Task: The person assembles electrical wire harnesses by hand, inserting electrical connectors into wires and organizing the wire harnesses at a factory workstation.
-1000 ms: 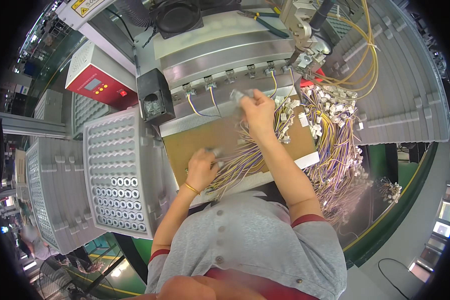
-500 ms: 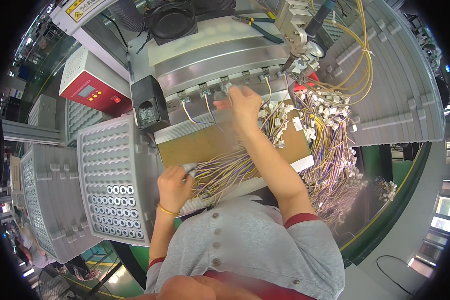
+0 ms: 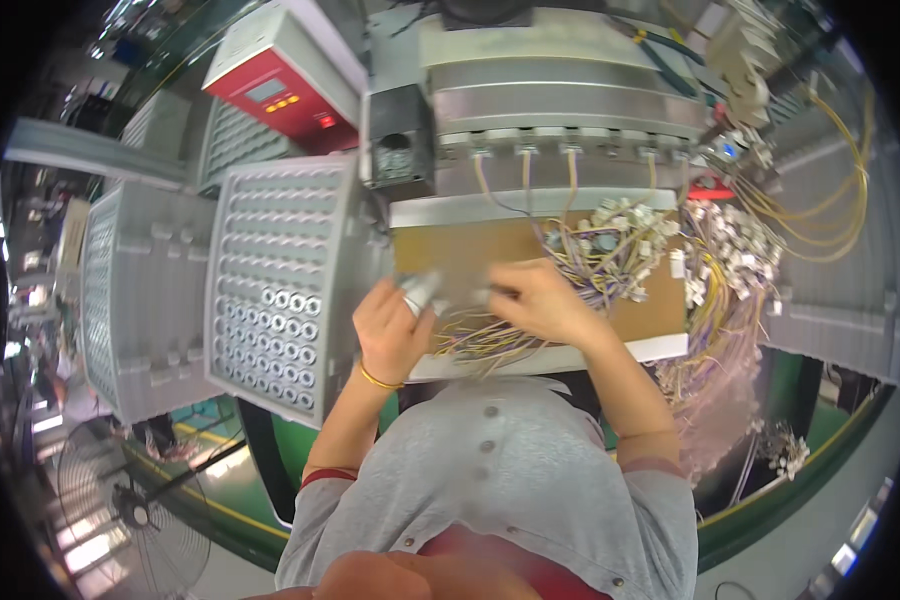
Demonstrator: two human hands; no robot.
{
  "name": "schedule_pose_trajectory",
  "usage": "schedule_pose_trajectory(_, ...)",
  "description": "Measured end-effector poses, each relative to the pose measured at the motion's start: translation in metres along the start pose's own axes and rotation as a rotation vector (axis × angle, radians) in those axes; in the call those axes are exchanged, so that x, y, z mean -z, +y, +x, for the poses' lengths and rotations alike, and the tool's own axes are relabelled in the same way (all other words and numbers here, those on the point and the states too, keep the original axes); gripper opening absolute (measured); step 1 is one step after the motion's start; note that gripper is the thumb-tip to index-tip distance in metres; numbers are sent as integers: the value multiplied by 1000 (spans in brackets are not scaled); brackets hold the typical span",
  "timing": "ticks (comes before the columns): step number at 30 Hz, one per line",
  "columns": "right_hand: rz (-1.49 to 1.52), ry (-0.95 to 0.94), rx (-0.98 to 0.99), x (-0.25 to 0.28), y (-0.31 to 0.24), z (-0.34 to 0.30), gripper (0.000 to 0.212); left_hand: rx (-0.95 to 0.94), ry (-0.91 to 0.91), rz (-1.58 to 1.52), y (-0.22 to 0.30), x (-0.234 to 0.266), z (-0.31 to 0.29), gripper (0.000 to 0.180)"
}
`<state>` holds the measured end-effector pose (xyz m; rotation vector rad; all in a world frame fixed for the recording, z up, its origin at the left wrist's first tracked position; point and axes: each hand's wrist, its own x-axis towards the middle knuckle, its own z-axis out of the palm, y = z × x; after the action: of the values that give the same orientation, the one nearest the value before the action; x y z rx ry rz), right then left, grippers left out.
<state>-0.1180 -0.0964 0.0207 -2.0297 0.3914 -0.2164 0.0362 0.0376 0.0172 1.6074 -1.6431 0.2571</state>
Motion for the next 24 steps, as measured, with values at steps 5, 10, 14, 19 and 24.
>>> schedule_pose_trajectory(5, 90, 194, -125, 12, 7, -7, 8, 624, 15, 499, -88, 63, -62, 29)
schedule_pose_trajectory(10, 135, 224, -93, 5, -4, -4, 7, 778, -190, 912, -150, 119, -133, 34)
schedule_pose_trajectory(14, 122, 223, -107, 0, 3, -4, 12, 856, -93, 730, -136, 115, -97, 31)
schedule_pose_trajectory(19, 118, 320, 70, -3, -2, -1, 19, 964, 370, -606, -49, 67, -21, 27)
schedule_pose_trajectory(24, 161, 382, 67, -6, -5, 0, 13, 1069, 69, -1292, 4, 0, -5, 30)
